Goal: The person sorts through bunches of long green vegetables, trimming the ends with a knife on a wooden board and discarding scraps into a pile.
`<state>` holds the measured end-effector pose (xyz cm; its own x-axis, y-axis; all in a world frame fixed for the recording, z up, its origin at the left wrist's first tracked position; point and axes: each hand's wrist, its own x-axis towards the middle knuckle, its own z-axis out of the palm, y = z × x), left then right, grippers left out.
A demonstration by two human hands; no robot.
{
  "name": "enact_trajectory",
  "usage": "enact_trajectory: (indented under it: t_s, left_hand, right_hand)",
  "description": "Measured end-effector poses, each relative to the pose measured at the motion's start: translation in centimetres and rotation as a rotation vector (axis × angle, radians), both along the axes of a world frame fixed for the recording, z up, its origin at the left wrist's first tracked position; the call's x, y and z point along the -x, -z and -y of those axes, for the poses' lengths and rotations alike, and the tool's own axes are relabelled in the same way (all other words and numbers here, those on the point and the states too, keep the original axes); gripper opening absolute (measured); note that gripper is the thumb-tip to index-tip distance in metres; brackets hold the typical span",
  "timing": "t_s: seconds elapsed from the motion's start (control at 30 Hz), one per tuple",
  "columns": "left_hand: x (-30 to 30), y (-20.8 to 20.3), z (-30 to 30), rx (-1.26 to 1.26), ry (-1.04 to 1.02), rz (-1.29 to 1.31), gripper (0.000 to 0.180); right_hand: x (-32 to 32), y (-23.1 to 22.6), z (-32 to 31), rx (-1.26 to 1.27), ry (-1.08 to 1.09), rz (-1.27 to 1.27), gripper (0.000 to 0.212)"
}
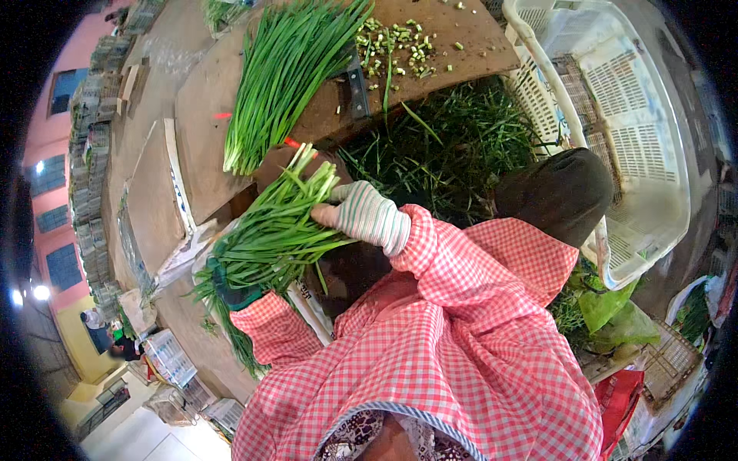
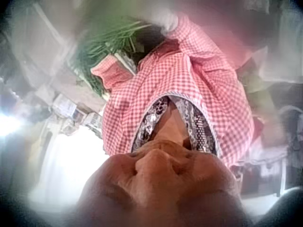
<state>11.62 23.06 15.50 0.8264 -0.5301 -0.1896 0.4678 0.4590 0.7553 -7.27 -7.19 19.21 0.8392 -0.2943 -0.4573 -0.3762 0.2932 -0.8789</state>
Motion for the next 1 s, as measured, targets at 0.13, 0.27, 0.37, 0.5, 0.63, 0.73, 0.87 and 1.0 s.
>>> enact_trajectory:
  t_s: [0.13,0.27,0.37,0.5,0.63,0.73,0.87,1.0]
  left_hand:
    - [3.2,-0.6,4.5,0.021,0.150,0.035,0.051]
    - [4.3,-1.1,4.0,0.131,0.319,-0.216,0.050]
    - [1.3,2.2,1.5,0.200,0.333,-0.273,0.046]
    - [-0.3,6.7,-0.8,0.234,0.374,-0.257,0.045]
    - [1.0,6.0,0.5,0.186,0.306,-0.225,0.047]
    - [0.5,4.9,0.8,0.151,0.399,-0.103,0.048]
    - [1.8,3.9,1.2,-0.144,0.171,-0.243,0.044]
    - [2.0,3.4,1.5,-0.042,0.201,-0.265,0.041]
  right_hand:
    - [2.8,2.8,-0.4,0.105,0.031,0.184,0.034]
    - [4.2,3.3,0.0,-0.050,0.016,0.077,0.030]
    - [3.5,1.5,-0.3,-0.036,0.020,0.106,0.036]
    - [3.2,2.7,0.4,0.088,-0.005,0.128,0.050]
    - [2.6,2.5,-0.5,-0.141,0.225,0.152,0.043]
    - [2.9,3.3,0.1,-0.175,0.264,0.041,0.037]
    - [4.5,4.5,3.0,0.059,0.386,0.137,0.027]
    - [9.2,5.3,8.2,0.168,0.568,-0.082,0.024]
